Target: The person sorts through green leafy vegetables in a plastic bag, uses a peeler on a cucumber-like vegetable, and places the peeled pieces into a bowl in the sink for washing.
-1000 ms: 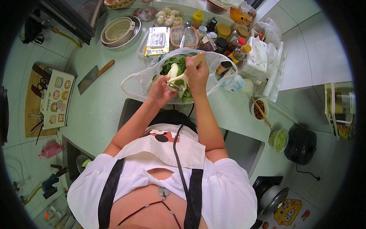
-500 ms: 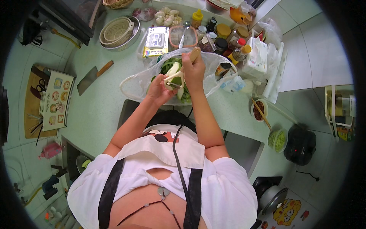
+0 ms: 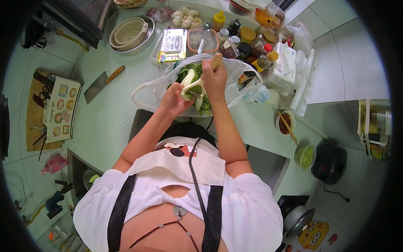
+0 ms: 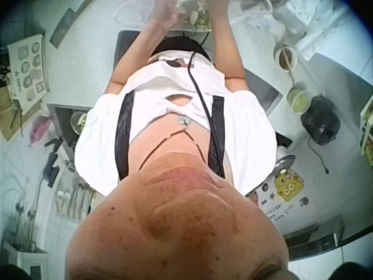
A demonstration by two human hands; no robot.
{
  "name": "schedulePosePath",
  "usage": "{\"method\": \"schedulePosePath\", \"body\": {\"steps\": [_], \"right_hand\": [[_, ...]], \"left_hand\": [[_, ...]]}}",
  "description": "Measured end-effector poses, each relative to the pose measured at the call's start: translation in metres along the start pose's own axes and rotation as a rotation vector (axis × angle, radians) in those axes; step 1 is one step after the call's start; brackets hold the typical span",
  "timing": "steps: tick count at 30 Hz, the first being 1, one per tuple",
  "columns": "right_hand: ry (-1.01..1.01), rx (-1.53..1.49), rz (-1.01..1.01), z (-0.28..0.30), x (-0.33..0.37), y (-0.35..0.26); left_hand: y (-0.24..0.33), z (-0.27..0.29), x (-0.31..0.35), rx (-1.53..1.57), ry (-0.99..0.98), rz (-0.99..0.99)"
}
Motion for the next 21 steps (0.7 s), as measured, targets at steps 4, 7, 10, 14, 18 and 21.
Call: {"method": "schedulePosePath", "body": {"steps": [4, 7, 10, 14, 18, 21], "right_hand": [[0.022, -0.030, -0.020, 0.003, -0.003, 0.008], [0.039, -0.044, -0.041, 0.007, -0.003, 0.010], [0.043, -0.069, -0.074, 0.012, -0.002, 0.013], [0.041, -0.084, -0.079, 0.016, -0.001, 0.012], [0.025, -0.074, 0.011, 0.010, 0.002, 0.006], [0.036, -0.079, -0.010, 0.010, 0.002, 0.006]], "left_hand": [[0.001, -0.004, 0.001, 0.061, -0.035, 0.019], [0.001, -0.002, 0.000, 0.086, -0.060, 0.029], [0.001, -0.002, 0.000, 0.090, -0.065, 0.015], [0.001, 0.002, 0.005, -0.020, -0.036, -0.025], [0.000, -0.004, 0.009, -0.088, -0.061, -0.044], [0.000, -0.010, 0.014, -0.064, -0.012, -0.044]]}}
Point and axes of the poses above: each hand's wrist, its own x-axis away from the middle knuckle, its own z-axis out of the back of the hand, y = z × x, the point moved 6 cm from there along -x, towards the middle knuckle, and after that the axes turned 2 degrees about z, right-handed, at the moved point
